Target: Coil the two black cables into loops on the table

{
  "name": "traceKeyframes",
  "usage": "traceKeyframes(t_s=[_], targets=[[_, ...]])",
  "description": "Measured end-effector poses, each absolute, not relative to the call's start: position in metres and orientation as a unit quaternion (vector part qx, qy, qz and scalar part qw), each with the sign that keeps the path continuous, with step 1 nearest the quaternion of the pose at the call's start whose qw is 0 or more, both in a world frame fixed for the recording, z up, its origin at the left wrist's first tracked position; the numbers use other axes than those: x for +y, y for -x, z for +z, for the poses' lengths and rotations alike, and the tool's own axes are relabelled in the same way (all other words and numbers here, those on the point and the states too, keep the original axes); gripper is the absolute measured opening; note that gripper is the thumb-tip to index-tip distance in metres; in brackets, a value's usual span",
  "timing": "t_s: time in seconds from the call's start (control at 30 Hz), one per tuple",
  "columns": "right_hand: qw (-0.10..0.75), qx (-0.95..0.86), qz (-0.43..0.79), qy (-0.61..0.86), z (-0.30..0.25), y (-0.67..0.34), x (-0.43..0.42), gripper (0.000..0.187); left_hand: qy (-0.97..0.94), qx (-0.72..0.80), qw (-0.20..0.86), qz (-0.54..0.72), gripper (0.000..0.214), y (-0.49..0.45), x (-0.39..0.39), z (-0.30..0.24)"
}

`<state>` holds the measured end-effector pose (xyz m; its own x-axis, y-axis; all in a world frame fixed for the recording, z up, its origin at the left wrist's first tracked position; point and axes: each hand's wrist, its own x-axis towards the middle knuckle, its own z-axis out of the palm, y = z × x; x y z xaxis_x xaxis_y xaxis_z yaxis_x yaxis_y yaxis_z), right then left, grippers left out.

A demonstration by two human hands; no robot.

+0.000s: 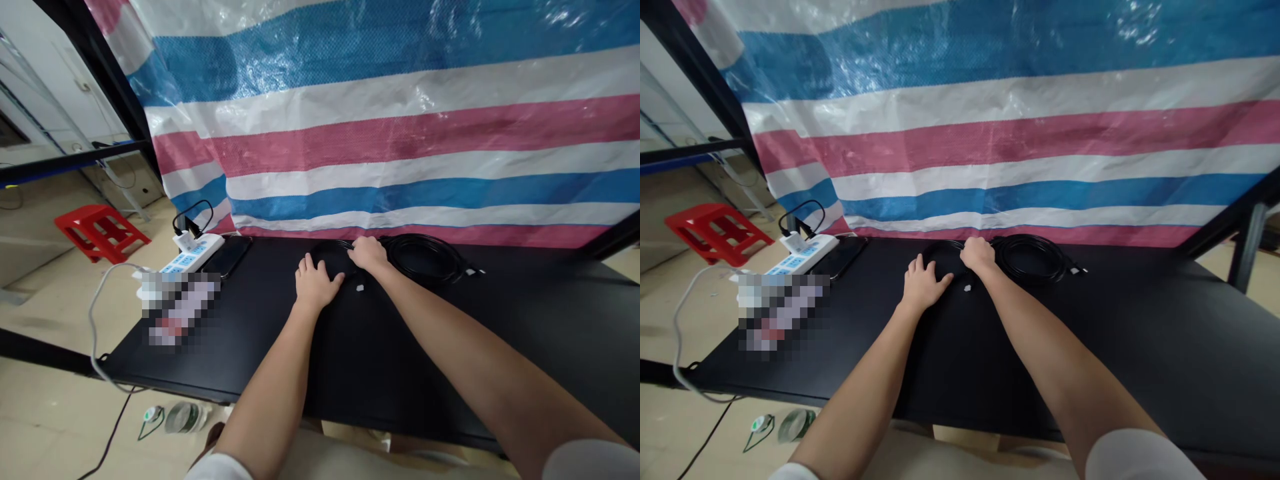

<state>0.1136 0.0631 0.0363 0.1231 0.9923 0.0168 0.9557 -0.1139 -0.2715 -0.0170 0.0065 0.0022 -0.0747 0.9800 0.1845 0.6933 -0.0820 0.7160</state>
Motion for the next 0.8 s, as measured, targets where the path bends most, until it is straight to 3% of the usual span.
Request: traceKeyframes(t_s=[0.2,0.33,0.47,0.6,0.8], targets=[[0.081,-0.691,0.077,0.714,0.040,-0.112,0.063,0.024,-0.682,0.600,0.197,0.368,0.015,0.021,0.009,0.001],[0.067,-0.699,0.069,0.708,0.038,-0.113,0.063,0.027,-0.713,0.562,0.195,0.370,0.015,0.019,0.009,0.004],[0.064,-0.715,0.054,0.694,0.036,-0.115,0.064,0.031,-0.771,0.548,0.146,0.290,0.014,0.016,0.005,0.010],[0.078,-0.727,0.044,0.680,0.029,-0.118,0.069,0.030,-0.828,0.521,0.097,0.184,0.026,0.014,0.000,0.016],[0.129,-0.730,0.064,0.669,0.020,-0.124,0.076,0.026,-0.855,0.498,0.071,0.129,0.028,0.009,-0.001,0.017]])
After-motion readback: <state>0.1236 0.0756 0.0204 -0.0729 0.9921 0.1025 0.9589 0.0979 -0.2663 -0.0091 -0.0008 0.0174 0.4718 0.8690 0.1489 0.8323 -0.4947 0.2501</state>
